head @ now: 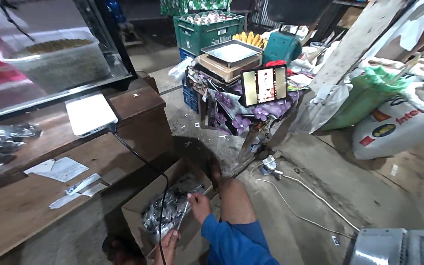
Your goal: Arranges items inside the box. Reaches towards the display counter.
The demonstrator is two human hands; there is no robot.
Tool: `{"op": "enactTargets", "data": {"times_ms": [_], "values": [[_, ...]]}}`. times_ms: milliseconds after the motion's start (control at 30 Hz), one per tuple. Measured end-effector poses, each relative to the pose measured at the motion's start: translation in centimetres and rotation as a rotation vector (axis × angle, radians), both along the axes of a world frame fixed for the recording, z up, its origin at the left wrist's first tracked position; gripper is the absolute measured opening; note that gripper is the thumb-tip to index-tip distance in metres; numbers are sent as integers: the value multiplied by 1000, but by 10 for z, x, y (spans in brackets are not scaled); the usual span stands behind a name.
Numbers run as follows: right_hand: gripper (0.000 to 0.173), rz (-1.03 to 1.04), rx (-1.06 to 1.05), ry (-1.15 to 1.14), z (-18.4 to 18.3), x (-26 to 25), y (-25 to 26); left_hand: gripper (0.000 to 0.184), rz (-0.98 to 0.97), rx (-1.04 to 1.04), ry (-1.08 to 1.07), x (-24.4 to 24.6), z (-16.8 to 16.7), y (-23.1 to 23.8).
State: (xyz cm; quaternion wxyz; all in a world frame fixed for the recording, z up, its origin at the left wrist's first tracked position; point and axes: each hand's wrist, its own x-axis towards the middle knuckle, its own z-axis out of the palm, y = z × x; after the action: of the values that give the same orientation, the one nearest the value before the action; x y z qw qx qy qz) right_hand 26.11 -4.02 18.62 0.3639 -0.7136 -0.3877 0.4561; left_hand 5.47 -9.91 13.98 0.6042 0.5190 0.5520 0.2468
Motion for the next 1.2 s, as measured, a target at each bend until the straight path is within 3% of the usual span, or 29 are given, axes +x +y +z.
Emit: {"op": "enactTargets", "data": {"times_ms": [167,333,433,533,600,733,867,967,1067,1200], "values": [[38,-101,20,34,2,9,4,33,-76,41,56,0,5,-1],[38,-48,63,129,5,3,-2,36,-253,230,394,-5,18,-5],[34,-38,73,368,12,-6,-9,32,-262,394,549,-12,6,-5],[28,50,60,770,20,-17,-21,28,-86,421,612,-13,-4,2],[25,272,-23,880,28,-30,-36,26,133,284,449,-14,5,5],[21,658,-205,830,16,-61,-70,39,529,-34,-372,-21,31,8],[21,515,-438,806,-16,-80,-79,42,616,-111,-922,-31,32,2],[19,431,-429,767,-17,-78,-64,39,448,-87,-854,-36,24,-4],[24,430,-288,552,-15,-68,-46,38,348,-92,-758,-36,17,-3],[30,560,-43,272,-17,-58,-39,35,397,-135,-766,-35,18,-2]]}}
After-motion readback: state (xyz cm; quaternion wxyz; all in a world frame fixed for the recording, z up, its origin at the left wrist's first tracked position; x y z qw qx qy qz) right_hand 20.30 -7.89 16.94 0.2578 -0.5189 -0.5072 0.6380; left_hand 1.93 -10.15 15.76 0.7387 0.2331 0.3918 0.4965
